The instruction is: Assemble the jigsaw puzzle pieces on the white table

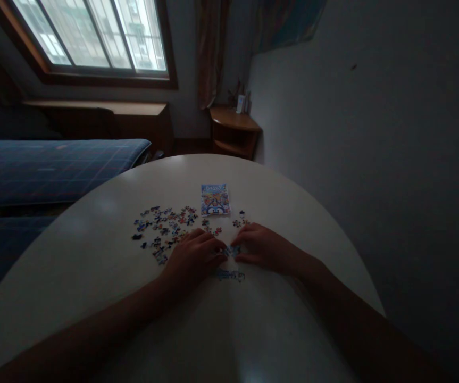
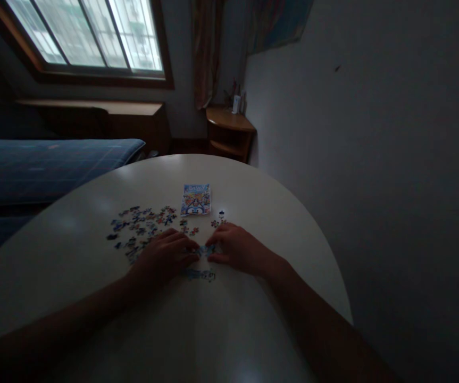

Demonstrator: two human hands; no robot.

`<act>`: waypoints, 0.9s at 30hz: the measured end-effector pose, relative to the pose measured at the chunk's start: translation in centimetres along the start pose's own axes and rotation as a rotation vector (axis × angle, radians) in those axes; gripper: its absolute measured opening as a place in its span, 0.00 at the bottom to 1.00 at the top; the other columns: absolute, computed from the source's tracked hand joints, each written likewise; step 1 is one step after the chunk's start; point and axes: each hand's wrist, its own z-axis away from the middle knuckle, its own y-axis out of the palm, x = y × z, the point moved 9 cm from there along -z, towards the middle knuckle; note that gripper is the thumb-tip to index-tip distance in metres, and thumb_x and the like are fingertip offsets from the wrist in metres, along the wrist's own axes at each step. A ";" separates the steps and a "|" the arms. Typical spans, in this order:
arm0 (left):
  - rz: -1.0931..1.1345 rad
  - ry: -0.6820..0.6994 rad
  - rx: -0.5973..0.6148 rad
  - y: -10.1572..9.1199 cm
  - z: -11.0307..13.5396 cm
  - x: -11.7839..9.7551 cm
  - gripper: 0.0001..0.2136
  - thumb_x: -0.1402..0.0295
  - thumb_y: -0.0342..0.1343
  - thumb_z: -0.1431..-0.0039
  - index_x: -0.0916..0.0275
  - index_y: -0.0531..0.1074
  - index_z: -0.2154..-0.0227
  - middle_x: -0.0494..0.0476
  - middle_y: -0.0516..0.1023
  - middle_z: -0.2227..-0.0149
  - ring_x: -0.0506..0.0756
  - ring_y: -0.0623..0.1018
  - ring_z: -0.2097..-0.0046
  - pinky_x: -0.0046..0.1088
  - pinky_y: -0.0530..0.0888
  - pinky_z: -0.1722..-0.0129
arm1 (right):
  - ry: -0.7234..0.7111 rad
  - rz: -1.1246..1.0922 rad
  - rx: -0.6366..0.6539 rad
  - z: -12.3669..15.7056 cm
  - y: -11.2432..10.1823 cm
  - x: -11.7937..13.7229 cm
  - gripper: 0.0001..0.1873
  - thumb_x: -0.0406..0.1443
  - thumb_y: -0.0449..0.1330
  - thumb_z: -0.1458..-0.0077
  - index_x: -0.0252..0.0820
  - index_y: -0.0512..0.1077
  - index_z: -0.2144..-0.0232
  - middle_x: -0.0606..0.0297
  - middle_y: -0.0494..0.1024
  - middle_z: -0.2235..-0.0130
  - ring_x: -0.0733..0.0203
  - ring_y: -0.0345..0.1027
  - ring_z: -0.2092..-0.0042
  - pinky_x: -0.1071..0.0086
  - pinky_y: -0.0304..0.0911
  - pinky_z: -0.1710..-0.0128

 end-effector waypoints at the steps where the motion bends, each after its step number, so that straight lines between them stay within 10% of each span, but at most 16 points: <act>1: -0.012 -0.013 0.020 0.2 -0.1 0.0 0.04 0.66 0.60 0.40 0.59 0.77 0.64 0.55 0.80 0.65 0.58 0.76 0.58 0.38 0.74 0.56 | -0.001 0.007 0.000 0.0 0.1 0.0 0.13 0.36 0.68 0.48 0.42 0.77 0.58 0.59 0.76 0.57 0.57 0.69 0.54 0.63 0.64 0.53; 27: -0.048 0.174 -0.036 0.1 0.7 -1.4 0.05 0.65 0.58 0.36 0.56 0.78 0.65 0.51 0.80 0.65 0.55 0.74 0.61 0.34 0.68 0.59 | -0.029 -0.074 0.090 0.8 -0.2 0.7 0.16 0.33 0.62 0.43 0.46 0.76 0.52 0.59 0.75 0.55 0.58 0.69 0.54 0.64 0.65 0.51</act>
